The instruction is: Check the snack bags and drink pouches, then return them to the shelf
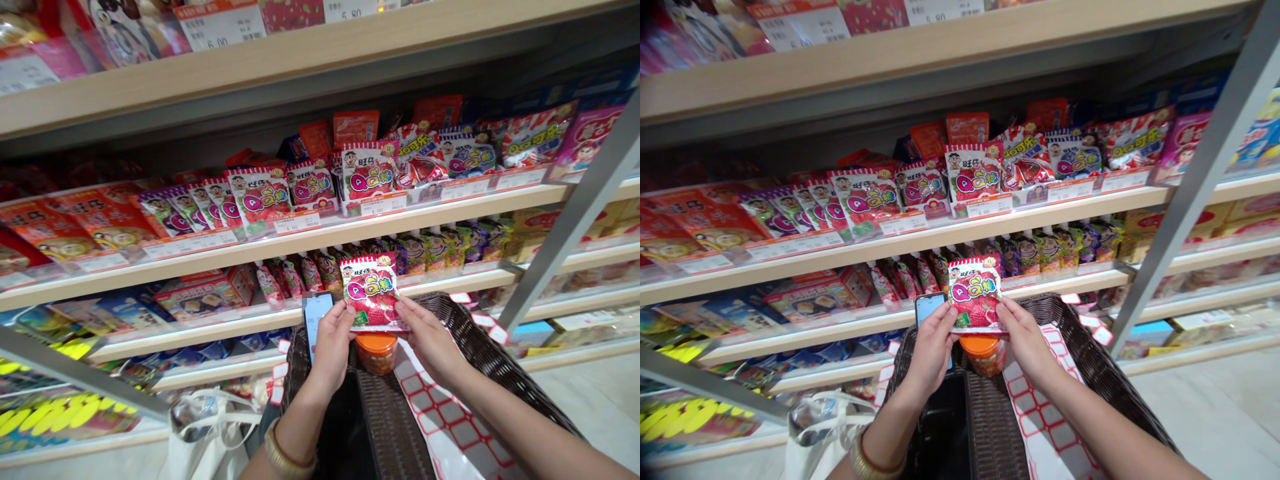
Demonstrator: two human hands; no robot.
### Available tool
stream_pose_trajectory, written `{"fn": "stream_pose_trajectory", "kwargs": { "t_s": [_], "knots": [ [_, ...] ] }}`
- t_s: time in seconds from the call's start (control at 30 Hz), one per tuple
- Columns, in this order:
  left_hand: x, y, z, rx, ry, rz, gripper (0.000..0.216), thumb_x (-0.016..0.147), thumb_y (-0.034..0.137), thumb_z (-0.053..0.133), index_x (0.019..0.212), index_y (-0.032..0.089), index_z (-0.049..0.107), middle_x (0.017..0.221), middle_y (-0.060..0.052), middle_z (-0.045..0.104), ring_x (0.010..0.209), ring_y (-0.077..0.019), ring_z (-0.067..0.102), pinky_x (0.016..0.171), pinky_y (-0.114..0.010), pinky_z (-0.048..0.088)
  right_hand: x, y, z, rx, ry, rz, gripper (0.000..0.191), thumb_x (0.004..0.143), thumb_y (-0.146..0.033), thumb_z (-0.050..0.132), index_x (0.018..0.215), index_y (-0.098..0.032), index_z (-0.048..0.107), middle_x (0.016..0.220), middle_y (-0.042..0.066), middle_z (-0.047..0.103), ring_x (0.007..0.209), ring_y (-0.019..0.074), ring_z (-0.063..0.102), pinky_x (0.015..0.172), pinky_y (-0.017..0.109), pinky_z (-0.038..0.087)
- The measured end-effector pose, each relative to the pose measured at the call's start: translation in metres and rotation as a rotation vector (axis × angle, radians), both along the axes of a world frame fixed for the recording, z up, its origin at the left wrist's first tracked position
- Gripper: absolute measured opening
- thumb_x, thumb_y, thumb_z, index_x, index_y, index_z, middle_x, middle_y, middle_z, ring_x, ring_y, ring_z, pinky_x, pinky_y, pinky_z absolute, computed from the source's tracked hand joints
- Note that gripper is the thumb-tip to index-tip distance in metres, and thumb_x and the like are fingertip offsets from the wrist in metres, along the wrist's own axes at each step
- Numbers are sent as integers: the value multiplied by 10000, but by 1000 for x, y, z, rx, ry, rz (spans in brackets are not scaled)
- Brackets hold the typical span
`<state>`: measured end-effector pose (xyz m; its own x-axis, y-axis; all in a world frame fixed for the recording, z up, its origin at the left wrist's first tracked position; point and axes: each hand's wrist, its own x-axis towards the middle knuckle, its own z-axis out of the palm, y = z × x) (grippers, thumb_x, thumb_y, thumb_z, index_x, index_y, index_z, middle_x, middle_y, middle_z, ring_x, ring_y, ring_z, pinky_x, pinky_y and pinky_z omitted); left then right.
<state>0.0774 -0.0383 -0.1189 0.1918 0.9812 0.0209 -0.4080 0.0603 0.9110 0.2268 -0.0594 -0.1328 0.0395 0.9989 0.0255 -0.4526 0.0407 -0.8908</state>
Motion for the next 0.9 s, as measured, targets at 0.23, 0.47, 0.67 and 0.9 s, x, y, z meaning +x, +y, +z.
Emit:
{"fn": "stream_pose_trajectory", "kwargs": {
  "t_s": [0.23,0.47,0.67,0.9],
  "knots": [
    [2,-2,1,9,18,4,384,756,384,730,1063,157,693,1026,-96,756,916,-233,715,843,-340,554,-1,-1,0,-4,34,11,442,766,-522,735,1107,-243,704,1071,45,766,1070,289,680,940,448,524],
    [6,-2,-10,167,161,101,368,813,259,656,1174,189,647,1246,-84,671,1202,-231,600,1041,-320,455,-2,-3,2,-66,39,-38,434,725,-537,743,1059,-263,695,1019,42,774,974,311,711,860,470,565],
    [12,-11,-11,232,224,218,508,787,167,637,1275,232,511,1365,-112,500,1279,-250,501,898,-310,559,-5,-5,0,-23,-10,-105,400,770,-520,702,1074,-285,591,1109,35,743,1052,292,684,839,434,573],
    [15,-23,-5,353,375,235,409,759,97,607,1147,227,628,1246,-84,430,1191,-218,522,957,-329,550,-6,-9,-1,-21,-28,-148,497,761,-552,717,1102,-284,474,998,31,738,939,267,707,838,435,560]
  ]
}}
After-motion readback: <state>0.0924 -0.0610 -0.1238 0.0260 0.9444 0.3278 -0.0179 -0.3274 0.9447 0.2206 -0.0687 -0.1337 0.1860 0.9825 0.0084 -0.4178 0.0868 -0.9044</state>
